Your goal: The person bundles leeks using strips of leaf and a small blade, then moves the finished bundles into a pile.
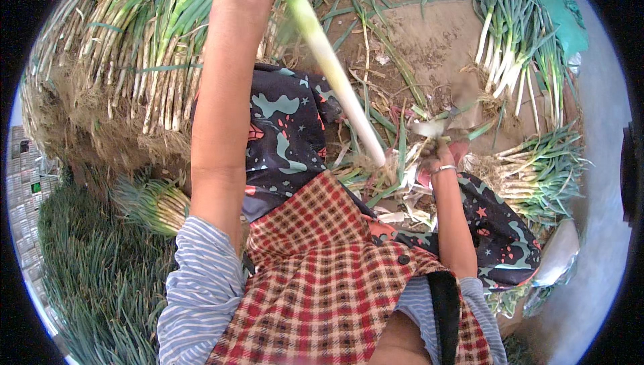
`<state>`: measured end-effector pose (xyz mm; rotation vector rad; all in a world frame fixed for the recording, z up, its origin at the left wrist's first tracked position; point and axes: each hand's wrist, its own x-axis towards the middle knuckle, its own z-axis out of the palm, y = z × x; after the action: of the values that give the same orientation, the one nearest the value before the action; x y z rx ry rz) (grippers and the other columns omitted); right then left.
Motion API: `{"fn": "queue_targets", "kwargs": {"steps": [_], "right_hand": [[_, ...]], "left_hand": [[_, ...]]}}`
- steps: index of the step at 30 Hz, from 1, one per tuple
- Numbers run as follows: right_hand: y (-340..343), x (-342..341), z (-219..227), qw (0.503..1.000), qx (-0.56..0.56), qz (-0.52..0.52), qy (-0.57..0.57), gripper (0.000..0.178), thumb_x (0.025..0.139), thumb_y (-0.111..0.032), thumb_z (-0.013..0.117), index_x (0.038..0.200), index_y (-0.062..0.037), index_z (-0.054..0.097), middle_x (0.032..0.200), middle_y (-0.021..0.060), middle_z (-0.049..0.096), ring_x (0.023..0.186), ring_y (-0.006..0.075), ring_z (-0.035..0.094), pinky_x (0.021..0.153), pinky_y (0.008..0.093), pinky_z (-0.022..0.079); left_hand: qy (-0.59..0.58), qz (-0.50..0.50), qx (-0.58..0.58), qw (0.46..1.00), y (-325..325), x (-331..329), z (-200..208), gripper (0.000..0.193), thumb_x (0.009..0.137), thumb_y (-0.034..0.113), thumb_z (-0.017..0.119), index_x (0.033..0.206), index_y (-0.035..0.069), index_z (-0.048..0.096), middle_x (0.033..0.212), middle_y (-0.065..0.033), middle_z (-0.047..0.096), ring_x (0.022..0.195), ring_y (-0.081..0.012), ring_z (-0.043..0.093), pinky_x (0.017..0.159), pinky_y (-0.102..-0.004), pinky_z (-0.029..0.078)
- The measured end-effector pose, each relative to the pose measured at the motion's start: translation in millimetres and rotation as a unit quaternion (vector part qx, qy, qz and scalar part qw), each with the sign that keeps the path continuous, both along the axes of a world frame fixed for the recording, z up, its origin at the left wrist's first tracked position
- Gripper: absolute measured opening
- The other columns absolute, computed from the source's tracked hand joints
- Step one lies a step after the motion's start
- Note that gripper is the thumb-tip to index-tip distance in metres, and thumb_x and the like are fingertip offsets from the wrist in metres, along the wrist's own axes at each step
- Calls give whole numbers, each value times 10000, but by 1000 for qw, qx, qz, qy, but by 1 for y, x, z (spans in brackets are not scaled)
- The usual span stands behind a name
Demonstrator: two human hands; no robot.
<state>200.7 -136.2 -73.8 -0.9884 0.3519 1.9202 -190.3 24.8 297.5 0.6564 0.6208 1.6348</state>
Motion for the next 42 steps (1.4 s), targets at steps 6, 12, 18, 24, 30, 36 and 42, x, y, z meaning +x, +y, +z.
{"fn": "queue_targets", "kwargs": {"steps": [6, 12, 18, 24, 30, 36, 42], "right_hand": [[26, -150, 249, 834, 398, 190, -331, 323, 820, -220, 609, 1042, 6, 550, 884, 90, 621, 739, 136, 592, 632, 258, 469], [46, -189, 305, 711, 488, 133, -489, 307, 778, -159, 642, 991, 43, 554, 757, 78, 628, 630, 119, 601, 583, 257, 471], [56, -191, 288, 728, 494, 87, -468, 252, 755, -126, 655, 919, 59, 606, 724, 77, 623, 668, 96, 576, 598, 230, 456], [60, -195, 284, 761, 478, 22, -437, 188, 715, -71, 677, 849, 53, 631, 776, 72, 636, 683, 105, 558, 630, 233, 449], [55, -188, 278, 715, 525, -21, -461, 165, 770, -112, 642, 858, 27, 640, 841, 74, 645, 760, 113, 576, 685, 243, 464], [54, -184, 290, 735, 506, 50, -449, 232, 840, -91, 593, 1029, 42, 600, 886, 63, 635, 735, 109, 584, 665, 233, 480], [55, -187, 286, 847, 426, 66, -311, 176, 836, -71, 576, 945, 65, 598, 810, 96, 639, 671, 131, 602, 613, 248, 500]], "left_hand": [[97, 66, -84, 990, -6, 21, -17, 154, 876, 155, 505, 942, 16, 513, 706, -99, 520, 635, -236, 540, 537, -350, 460], [100, 49, -136, 984, -22, 56, -8, 147, 849, 93, 506, 952, -10, 490, 725, -96, 502, 629, -235, 526, 560, -337, 460], [22, -45, -81, 995, -22, 61, -30, 125, 851, 81, 502, 929, 0, 447, 754, -95, 481, 602, -205, 487, 532, -320, 435], [22, -52, -87, 995, -26, 68, -29, 79, 859, 80, 478, 874, 12, 441, 738, -83, 460, 590, -184, 468, 516, -305, 418], [9, -38, -84, 996, -31, 72, -20, 81, 861, 81, 463, 848, 7, 433, 700, -72, 450, 557, -174, 441, 503, -297, 401], [3, -70, -77, 995, -28, 66, -21, 105, 871, 118, 461, 829, 26, 433, 685, -69, 448, 536, -166, 427, 468, -292, 370], [-40, -136, -61, 988, -29, 68, -22, 207, 874, 233, 521, 858, 44, 438, 657, -55, 440, 487, -147, 400, 433, -279, 335]]}}
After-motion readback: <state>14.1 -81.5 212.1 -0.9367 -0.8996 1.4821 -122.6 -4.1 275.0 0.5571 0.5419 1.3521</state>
